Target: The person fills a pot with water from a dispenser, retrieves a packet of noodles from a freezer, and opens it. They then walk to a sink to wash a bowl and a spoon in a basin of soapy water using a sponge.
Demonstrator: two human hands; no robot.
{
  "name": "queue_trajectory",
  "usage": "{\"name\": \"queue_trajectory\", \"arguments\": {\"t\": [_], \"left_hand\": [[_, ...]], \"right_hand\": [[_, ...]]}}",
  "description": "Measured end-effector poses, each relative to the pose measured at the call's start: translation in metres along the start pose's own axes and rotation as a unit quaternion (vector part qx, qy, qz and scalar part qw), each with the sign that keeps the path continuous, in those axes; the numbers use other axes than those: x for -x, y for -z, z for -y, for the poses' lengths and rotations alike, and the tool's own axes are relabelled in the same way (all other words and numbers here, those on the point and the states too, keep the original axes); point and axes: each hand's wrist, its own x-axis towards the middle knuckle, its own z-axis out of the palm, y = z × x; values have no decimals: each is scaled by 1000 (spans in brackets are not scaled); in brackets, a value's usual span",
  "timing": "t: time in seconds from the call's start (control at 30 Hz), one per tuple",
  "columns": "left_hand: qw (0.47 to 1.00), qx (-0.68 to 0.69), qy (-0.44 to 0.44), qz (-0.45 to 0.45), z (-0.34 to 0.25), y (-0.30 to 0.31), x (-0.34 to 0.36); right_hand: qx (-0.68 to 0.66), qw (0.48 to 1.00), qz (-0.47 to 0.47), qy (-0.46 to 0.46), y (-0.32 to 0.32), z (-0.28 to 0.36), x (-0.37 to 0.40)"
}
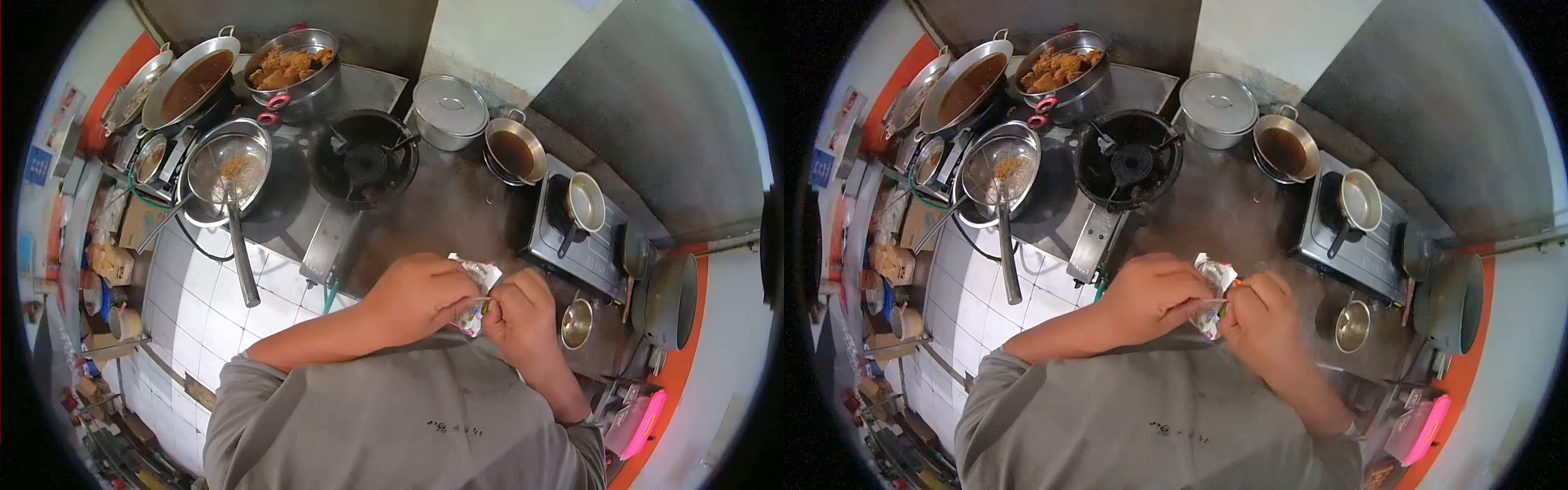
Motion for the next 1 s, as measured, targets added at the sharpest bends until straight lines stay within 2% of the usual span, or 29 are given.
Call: {"name": "queue_trajectory", "arguments": {"t": [0.2,0.3,0.33,0.37,0.4,0.43,0.47,0.5,0.57,0.63,0.77,1.0], "left_hand": [[992,100,73,6,7,0,8],[986,146,67,-35,13,-1,9],[976,182,101,-67,14,1,11],[962,219,134,-97,16,4,11],[974,182,126,-51,15,11,10],[973,189,122,-47,12,13,5],[984,158,70,-36,8,13,0],[992,125,19,-26,4,14,-4],[994,106,32,-5,-13,18,-9],[999,2,-34,20,-30,23,-19],[998,25,48,13,-44,7,-20],[990,104,94,21,-48,-9,-14]], "right_hand": [[-25,999,-31,-17,2,6,5],[-2,997,-77,-21,4,-6,10],[-21,993,-97,-66,9,-4,12],[-12,992,-99,-72,13,-6,14],[-60,992,-93,-63,17,-9,14],[-108,989,-86,-54,21,-11,14],[-138,986,-82,-41,21,-12,13],[-133,987,-83,-43,20,-12,14],[-157,983,-90,-27,17,-11,14],[-155,983,-88,-39,18,-7,15],[-133,985,-98,-38,16,-1,19],[-102,989,-105,-29,21,1,28]]}}
